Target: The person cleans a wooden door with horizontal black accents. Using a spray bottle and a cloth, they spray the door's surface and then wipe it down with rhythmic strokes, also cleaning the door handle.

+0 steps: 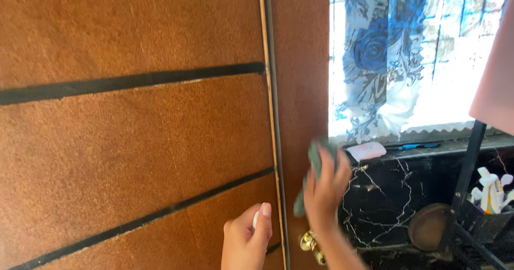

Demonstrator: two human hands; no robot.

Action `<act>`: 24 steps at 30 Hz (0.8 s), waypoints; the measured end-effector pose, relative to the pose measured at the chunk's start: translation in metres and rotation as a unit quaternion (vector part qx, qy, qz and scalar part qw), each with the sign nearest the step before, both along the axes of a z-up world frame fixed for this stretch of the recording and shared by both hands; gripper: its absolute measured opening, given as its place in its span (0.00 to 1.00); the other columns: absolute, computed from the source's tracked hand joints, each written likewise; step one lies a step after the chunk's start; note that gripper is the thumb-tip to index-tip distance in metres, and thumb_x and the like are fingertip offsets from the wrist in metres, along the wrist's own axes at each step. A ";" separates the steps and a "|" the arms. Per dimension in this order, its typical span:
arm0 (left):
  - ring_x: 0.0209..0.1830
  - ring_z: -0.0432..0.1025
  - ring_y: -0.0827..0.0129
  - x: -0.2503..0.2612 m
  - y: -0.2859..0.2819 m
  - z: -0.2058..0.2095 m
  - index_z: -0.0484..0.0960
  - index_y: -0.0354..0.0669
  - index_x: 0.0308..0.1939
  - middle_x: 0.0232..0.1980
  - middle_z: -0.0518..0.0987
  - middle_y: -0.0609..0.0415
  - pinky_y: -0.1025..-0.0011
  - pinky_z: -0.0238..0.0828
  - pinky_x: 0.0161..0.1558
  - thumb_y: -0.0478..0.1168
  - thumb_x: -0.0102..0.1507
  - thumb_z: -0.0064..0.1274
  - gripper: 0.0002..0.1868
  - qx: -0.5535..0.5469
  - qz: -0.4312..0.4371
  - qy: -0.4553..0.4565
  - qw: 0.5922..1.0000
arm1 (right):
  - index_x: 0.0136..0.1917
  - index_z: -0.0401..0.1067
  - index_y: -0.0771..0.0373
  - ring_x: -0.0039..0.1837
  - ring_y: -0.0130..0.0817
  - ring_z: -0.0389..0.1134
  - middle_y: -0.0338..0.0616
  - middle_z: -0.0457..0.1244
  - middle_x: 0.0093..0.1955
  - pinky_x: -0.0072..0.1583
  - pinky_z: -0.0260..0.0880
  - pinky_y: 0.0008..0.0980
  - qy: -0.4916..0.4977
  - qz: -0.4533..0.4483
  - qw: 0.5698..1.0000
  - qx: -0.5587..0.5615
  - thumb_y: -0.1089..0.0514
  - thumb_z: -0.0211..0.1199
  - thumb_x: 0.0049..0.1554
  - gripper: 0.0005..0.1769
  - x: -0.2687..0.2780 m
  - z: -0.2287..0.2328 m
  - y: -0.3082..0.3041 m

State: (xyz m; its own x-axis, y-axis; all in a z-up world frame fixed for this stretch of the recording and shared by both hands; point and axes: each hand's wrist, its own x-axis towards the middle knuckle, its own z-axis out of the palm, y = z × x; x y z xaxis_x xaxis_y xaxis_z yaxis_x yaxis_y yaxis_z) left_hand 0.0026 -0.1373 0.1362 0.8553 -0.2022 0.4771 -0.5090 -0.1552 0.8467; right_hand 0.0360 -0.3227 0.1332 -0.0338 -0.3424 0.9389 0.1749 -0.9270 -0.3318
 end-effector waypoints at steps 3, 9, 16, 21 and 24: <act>0.13 0.64 0.77 -0.002 -0.007 0.023 0.74 0.39 0.19 0.13 0.68 0.58 0.71 0.60 0.19 0.54 0.66 0.48 0.27 -0.004 0.008 0.041 0.999 | 0.70 0.64 0.60 0.71 0.60 0.56 0.61 0.54 0.69 0.70 0.55 0.55 0.054 0.010 0.996 0.075 0.66 0.62 0.56 0.28 -0.003 -0.036 0.006; 0.16 0.59 0.77 -0.007 -0.015 0.056 0.71 0.39 0.18 0.15 0.64 0.59 0.71 0.56 0.20 0.53 0.67 0.47 0.28 -0.040 0.000 -0.003 0.999 | 0.71 0.63 0.59 0.73 0.61 0.54 0.63 0.54 0.70 0.71 0.55 0.57 -0.009 0.024 0.998 0.065 0.65 0.62 0.60 0.27 0.011 0.022 0.001; 0.15 0.60 0.76 -0.006 -0.007 0.082 0.70 0.40 0.18 0.14 0.66 0.58 0.71 0.59 0.21 0.55 0.68 0.45 0.29 -0.028 0.048 -0.020 0.998 | 0.70 0.70 0.56 0.70 0.57 0.58 0.55 0.57 0.68 0.71 0.58 0.54 -0.070 0.040 0.993 -0.084 0.67 0.66 0.59 0.26 0.031 0.143 -0.035; 0.14 0.64 0.74 -0.002 0.002 0.090 0.71 0.40 0.17 0.14 0.67 0.57 0.71 0.63 0.20 0.57 0.68 0.44 0.31 -0.054 0.078 0.006 0.995 | 0.70 0.72 0.51 0.71 0.52 0.58 0.52 0.57 0.70 0.70 0.56 0.52 0.002 0.058 0.970 -0.236 0.67 0.59 0.56 0.29 0.022 0.072 -0.038; 0.14 0.63 0.74 0.001 0.002 0.087 0.71 0.41 0.17 0.14 0.67 0.57 0.71 0.63 0.20 0.58 0.68 0.44 0.31 -0.063 0.077 0.001 0.995 | 0.65 0.71 0.48 0.68 0.51 0.58 0.52 0.57 0.65 0.67 0.53 0.55 0.079 0.087 0.930 -0.347 0.63 0.59 0.52 0.27 0.000 0.004 -0.044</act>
